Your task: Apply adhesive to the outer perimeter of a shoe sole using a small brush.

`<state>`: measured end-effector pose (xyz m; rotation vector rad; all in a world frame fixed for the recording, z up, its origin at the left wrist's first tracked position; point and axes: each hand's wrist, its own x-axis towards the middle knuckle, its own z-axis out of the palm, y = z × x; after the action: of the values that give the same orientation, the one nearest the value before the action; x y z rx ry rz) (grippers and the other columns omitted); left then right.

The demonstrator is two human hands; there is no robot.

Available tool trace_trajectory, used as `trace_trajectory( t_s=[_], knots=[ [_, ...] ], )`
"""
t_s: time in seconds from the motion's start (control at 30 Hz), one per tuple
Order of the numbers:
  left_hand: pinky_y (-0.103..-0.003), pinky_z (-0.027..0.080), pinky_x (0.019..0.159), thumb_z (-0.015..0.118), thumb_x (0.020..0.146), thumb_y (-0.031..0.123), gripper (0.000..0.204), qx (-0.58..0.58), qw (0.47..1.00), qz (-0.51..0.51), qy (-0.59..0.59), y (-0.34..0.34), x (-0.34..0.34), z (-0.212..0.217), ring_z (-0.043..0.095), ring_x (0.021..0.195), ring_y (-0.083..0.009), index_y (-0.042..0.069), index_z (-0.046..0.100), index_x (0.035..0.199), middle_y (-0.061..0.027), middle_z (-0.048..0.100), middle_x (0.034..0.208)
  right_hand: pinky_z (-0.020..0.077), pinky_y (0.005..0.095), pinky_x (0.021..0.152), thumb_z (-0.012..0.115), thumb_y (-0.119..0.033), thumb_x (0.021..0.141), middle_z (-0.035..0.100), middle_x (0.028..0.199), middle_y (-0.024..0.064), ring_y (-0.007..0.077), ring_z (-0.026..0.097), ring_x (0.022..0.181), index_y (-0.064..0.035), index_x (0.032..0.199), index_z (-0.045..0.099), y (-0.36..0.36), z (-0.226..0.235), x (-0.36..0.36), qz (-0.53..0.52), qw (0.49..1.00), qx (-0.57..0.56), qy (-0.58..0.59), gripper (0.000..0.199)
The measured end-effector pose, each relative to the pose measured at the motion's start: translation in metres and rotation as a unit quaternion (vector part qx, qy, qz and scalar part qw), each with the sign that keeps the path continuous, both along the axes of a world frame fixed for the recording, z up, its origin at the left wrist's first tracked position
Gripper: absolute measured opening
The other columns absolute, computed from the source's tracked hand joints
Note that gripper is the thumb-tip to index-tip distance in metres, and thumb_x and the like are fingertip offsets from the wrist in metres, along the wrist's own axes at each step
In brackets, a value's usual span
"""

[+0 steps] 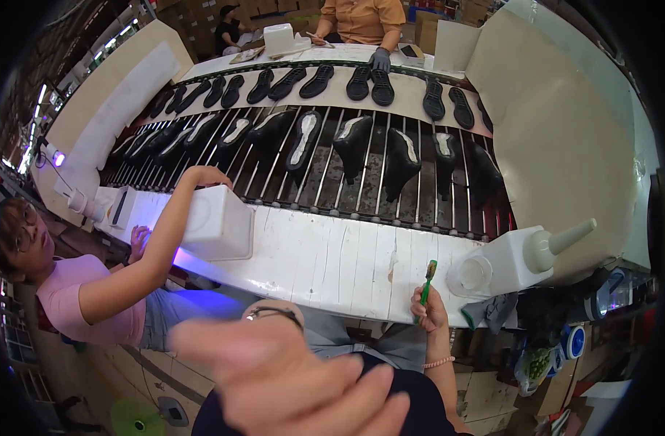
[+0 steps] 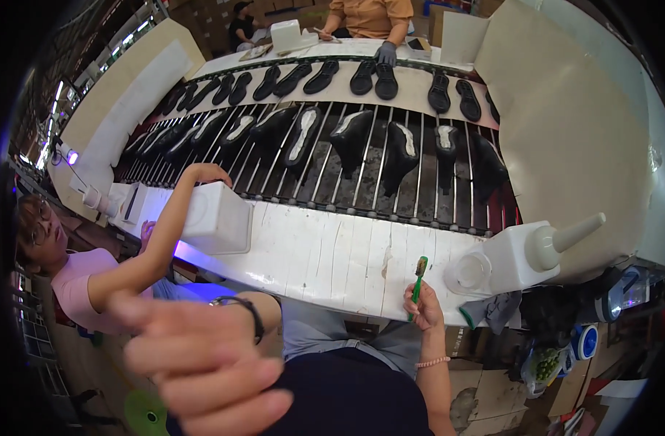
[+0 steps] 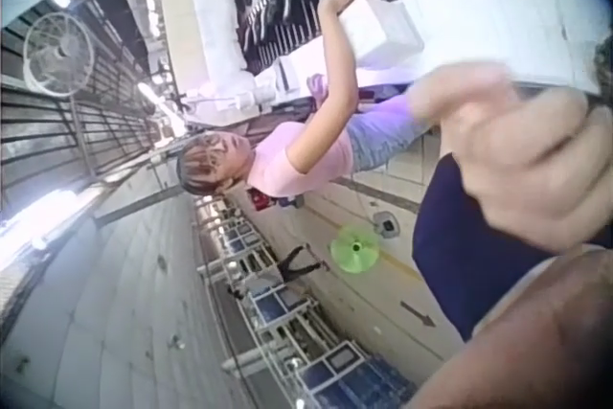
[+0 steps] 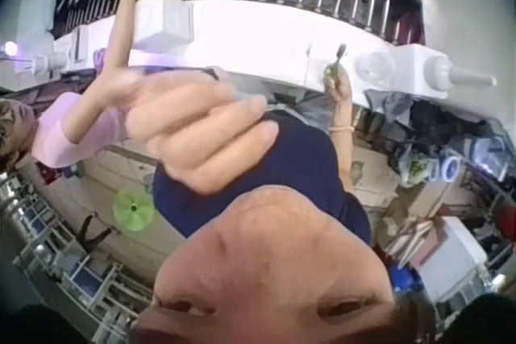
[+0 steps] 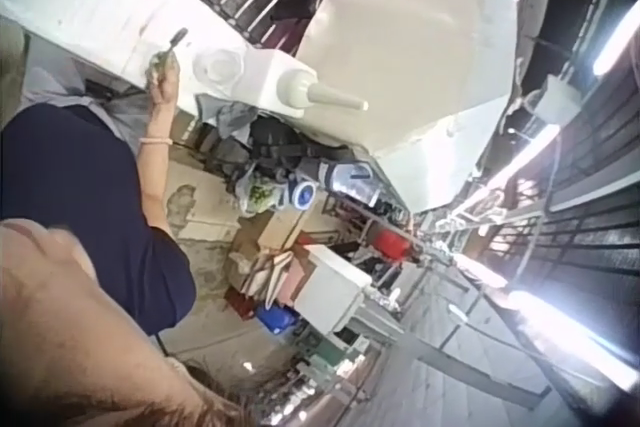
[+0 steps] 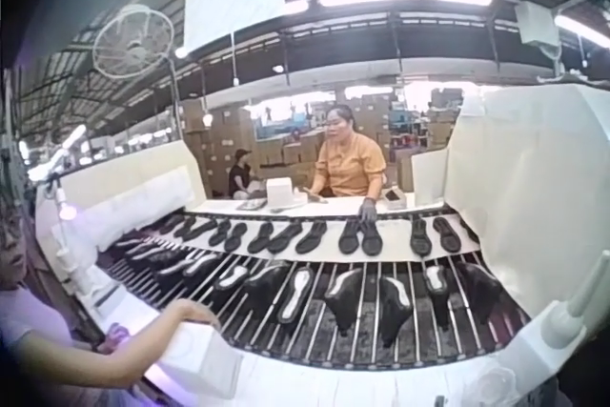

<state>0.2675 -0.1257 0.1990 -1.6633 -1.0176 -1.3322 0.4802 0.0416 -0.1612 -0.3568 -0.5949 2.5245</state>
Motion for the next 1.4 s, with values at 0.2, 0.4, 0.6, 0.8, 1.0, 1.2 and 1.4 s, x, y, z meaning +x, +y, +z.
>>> trace_trajectory(
  t_s=[0.2, 0.4, 0.6, 0.8, 1.0, 1.2, 1.4],
  knots=[
    [-0.045, 0.015, 0.118, 0.037, 0.098, 0.034, 0.04, 0.171, 0.975, 0.133, -0.044, 0.004, 0.031, 0.019, 0.057, 0.079, -0.0019, 0.02, 0.067, 0.074, 0.0094, 0.059, 0.069, 0.0345, 0.0201, 0.046, 0.06, -0.027, 0.096, 0.063, 0.089, 0.0102, 0.0092, 0.045, 0.055, -0.0003, 0.105, 0.057, 0.001, 0.0, -0.007, 0.008, 1.0, 0.017, 0.008, 0.029],
    [-0.057, 0.014, 0.116, 0.054, 0.088, 0.033, 0.027, 0.109, 0.994, 0.011, 0.001, 0.009, -0.002, 0.028, 0.059, 0.079, -0.0038, 0.021, 0.071, 0.071, 0.0098, 0.058, 0.068, 0.0342, 0.0204, 0.046, 0.06, -0.027, 0.096, 0.062, 0.088, 0.0094, 0.0094, 0.046, 0.054, -0.0006, 0.104, 0.057, -0.001, 0.003, 0.0, -0.006, 1.0, 0.01, -0.009, 0.028],
    [-0.058, 0.017, 0.113, 0.055, 0.088, 0.03, 0.026, 0.098, 0.993, -0.059, 0.002, 0.028, 0.023, 0.031, 0.057, 0.076, -0.0049, 0.019, 0.069, 0.069, 0.0092, 0.057, 0.068, 0.035, 0.0209, 0.046, 0.058, -0.03, 0.097, 0.06, 0.091, 0.0082, 0.0093, 0.046, 0.056, -0.0019, 0.105, 0.058, -0.001, 0.012, -0.005, -0.009, 1.0, 0.024, -0.013, 0.029],
    [-0.059, 0.021, 0.11, 0.057, 0.088, 0.027, 0.026, 0.087, 0.99, -0.113, -0.017, 0.045, 0.027, 0.025, 0.056, 0.073, -0.006, 0.018, 0.068, 0.067, 0.0085, 0.056, 0.067, 0.0355, 0.0201, 0.046, 0.057, -0.029, 0.098, 0.059, 0.09, 0.0074, 0.0093, 0.046, 0.056, -0.0029, 0.104, 0.058, 0.002, -0.019, 0.003, 0.011, 0.999, 0.008, -0.031, 0.027],
    [-0.06, 0.024, 0.107, 0.059, 0.088, 0.024, 0.026, 0.066, 0.977, -0.198, -0.034, 0.042, 0.034, 0.023, 0.054, 0.069, -0.0071, 0.017, 0.066, 0.064, 0.0079, 0.054, 0.066, 0.0357, 0.0199, 0.046, 0.056, -0.028, 0.098, 0.059, 0.09, 0.0073, 0.0093, 0.046, 0.056, -0.003, 0.104, 0.058, 0.003, -0.01, 0.003, -0.003, 0.999, 0.0, -0.045, 0.026],
    [-0.062, 0.028, 0.104, 0.06, 0.089, 0.02, 0.027, 0.047, 0.959, -0.275, -0.049, 0.048, 0.042, 0.023, 0.053, 0.066, -0.0082, 0.015, 0.064, 0.062, 0.0073, 0.053, 0.065, 0.0362, 0.0195, 0.045, 0.054, -0.025, 0.099, 0.058, 0.09, 0.0074, 0.0092, 0.046, 0.056, -0.003, 0.105, 0.058, 0.003, -0.006, -0.003, -0.011, 0.999, -0.003, -0.043, 0.023],
    [-0.063, 0.031, 0.1, 0.062, 0.089, 0.017, 0.029, 0.032, 0.93, -0.362, -0.057, 0.05, 0.049, 0.023, 0.052, 0.063, -0.0093, 0.014, 0.062, 0.06, 0.0066, 0.051, 0.064, 0.0366, 0.0192, 0.045, 0.051, -0.023, 0.1, 0.056, 0.091, 0.008, 0.0092, 0.046, 0.058, -0.0022, 0.107, 0.057, -0.006, -0.06, -0.045, 0.07, 0.801, -0.199, 0.561, 0.023]
  ],
)
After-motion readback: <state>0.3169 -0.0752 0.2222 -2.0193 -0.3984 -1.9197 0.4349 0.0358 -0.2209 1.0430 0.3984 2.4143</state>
